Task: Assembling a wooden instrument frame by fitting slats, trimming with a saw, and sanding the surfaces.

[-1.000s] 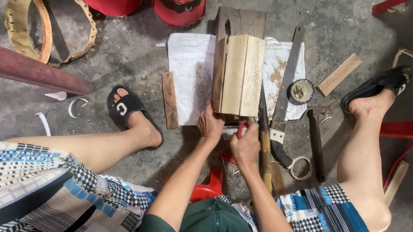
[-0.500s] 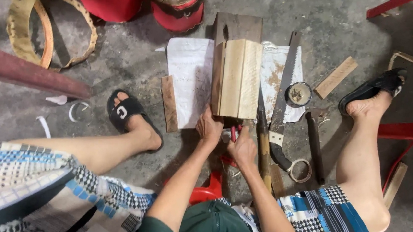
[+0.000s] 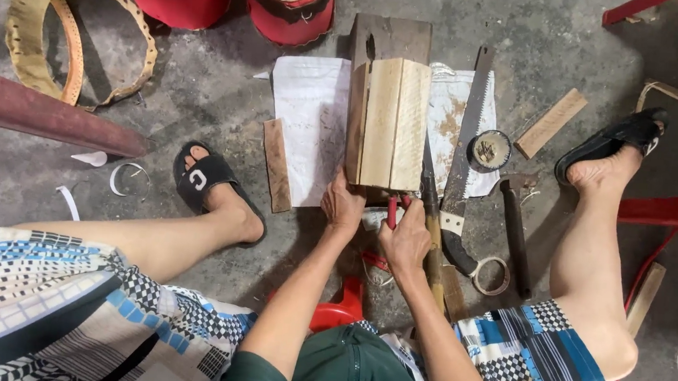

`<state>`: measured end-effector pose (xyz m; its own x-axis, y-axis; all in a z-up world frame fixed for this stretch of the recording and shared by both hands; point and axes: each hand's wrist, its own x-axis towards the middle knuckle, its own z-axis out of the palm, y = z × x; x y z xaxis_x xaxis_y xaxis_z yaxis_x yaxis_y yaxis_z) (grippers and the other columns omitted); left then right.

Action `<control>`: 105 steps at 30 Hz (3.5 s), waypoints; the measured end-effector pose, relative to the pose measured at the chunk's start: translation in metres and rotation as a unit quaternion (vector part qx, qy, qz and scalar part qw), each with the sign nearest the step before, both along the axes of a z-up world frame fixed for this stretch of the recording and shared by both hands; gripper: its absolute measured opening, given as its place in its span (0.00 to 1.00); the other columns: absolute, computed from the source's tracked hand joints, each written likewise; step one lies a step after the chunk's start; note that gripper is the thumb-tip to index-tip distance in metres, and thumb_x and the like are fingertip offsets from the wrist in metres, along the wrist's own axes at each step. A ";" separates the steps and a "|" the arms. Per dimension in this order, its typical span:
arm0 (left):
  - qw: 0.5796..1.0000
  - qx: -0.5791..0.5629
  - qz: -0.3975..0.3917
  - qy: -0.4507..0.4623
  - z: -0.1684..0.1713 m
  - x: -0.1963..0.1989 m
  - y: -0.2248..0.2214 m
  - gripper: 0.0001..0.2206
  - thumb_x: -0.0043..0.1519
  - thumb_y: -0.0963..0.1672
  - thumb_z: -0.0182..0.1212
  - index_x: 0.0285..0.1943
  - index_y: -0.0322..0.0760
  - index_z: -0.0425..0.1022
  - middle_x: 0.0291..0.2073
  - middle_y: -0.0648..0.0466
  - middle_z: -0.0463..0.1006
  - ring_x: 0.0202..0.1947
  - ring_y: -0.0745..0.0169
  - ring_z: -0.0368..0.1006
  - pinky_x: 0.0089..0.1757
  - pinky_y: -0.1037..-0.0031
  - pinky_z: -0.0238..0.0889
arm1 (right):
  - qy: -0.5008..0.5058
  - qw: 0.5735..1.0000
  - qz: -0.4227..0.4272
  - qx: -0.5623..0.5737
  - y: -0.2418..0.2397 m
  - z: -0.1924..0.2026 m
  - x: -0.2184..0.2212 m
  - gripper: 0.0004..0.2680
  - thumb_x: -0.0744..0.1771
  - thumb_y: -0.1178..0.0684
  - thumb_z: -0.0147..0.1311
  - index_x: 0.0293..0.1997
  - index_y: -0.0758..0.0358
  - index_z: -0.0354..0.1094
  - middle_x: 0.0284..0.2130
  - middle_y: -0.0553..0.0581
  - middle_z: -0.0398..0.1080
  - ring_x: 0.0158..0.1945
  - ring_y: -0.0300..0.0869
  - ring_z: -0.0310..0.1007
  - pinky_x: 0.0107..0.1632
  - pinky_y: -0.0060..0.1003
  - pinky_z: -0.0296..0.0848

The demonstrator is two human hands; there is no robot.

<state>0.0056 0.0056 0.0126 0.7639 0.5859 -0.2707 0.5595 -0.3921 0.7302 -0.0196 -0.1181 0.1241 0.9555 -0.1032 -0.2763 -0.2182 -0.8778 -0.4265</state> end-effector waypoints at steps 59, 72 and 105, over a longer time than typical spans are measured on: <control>0.571 -0.769 0.270 -0.097 0.102 0.050 0.062 0.14 0.54 0.31 0.61 0.50 0.21 0.69 0.40 0.44 0.72 0.42 0.48 0.75 0.53 0.49 0.76 | 0.279 0.925 0.244 -0.081 -0.002 -0.105 -0.056 0.22 0.63 0.51 0.60 0.57 0.63 0.49 0.54 0.70 0.62 0.51 0.69 0.74 0.51 0.60 0.77; 0.599 -0.765 0.228 -0.064 0.130 0.042 0.054 0.11 0.57 0.32 0.57 0.48 0.19 0.66 0.41 0.40 0.71 0.48 0.35 0.77 0.51 0.54 0.78 | 0.235 0.932 0.233 -0.147 -0.004 -0.135 -0.048 0.18 0.64 0.49 0.58 0.58 0.61 0.63 0.52 0.61 0.66 0.58 0.58 0.69 0.54 0.52 0.76; 0.554 -0.826 0.053 0.091 0.253 -0.042 0.069 0.36 0.65 0.60 0.47 0.59 0.22 0.72 0.39 0.33 0.82 0.23 0.67 0.77 0.24 0.87 0.72 | -0.153 0.791 0.033 0.591 -0.079 0.189 0.065 0.10 0.70 0.51 0.54 0.54 0.60 0.76 0.43 0.54 0.78 0.49 0.36 0.69 0.61 0.41 0.67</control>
